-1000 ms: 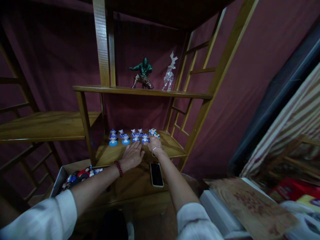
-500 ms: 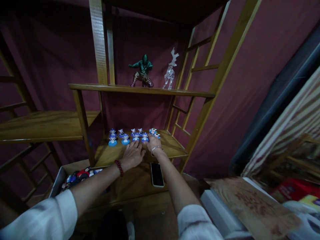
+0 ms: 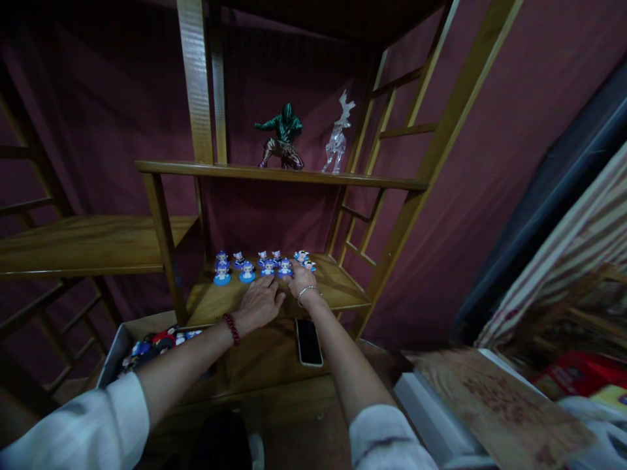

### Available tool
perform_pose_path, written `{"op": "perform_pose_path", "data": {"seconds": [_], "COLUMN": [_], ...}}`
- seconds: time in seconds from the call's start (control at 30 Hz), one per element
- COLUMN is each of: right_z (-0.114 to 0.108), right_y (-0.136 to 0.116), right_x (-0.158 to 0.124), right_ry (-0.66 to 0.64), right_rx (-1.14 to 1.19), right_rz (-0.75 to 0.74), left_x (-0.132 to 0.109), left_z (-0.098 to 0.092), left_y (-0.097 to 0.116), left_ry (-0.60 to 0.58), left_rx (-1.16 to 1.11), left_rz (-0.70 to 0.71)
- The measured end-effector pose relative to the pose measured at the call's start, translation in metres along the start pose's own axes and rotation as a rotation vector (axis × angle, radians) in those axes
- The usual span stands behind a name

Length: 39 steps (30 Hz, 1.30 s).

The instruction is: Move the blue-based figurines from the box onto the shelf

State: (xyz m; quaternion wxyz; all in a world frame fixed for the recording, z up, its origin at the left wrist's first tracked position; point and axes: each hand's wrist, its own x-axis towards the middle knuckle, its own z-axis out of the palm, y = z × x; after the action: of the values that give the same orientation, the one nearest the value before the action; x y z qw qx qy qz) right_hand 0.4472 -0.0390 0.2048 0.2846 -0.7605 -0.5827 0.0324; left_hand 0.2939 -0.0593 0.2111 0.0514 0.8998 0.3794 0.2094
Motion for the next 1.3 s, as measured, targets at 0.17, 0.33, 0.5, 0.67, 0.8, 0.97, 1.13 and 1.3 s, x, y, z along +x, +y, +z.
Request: {"op": "perform_pose_path", "data": {"seconds": [0.17,0.33,0.5,0.67,0.8,0.97,1.13,1.3], "right_z": [-0.003,-0.004,-0.002,0.001,0.005,0.004,-0.004,-0.012], "right_y": [-0.002,-0.003,-0.001,0.002,0.004,0.006,0.007,0.002], "right_x": [-0.005,-0.007,-0.004,-0.003,-0.001,-0.004,-0.02,-0.039], "right_ry": [0.016,0.011,-0.003,0.024,0.057,0.088,0.162,0.201], "right_rx": [-0.045,-0.048,0.014,0.094,0.105,0.173,0.181,0.057], "right_rz": [-0.022,-0.024,0.003,0.0,-0.015,-0.023,-0.052,-0.126], "left_x": [-0.001,-0.003,-0.006,-0.006,-0.006,-0.007,-0.008,-0.009], "left_z": [0.003,0.004,0.003,0.003,0.003,0.004,0.005,0.005], "left_y": [-0.002,-0.003,-0.005,-0.004,-0.004,-0.005,-0.005,-0.004], "left_ry": [0.037,0.074,0.101,0.121,0.122,0.115,0.143,0.159], "left_rx": [-0.005,-0.012,-0.01,0.011,0.012,0.017,0.009,0.011], "left_rz": [-0.006,-0.017,-0.025,-0.017,-0.015,-0.015,-0.019,-0.033]}}
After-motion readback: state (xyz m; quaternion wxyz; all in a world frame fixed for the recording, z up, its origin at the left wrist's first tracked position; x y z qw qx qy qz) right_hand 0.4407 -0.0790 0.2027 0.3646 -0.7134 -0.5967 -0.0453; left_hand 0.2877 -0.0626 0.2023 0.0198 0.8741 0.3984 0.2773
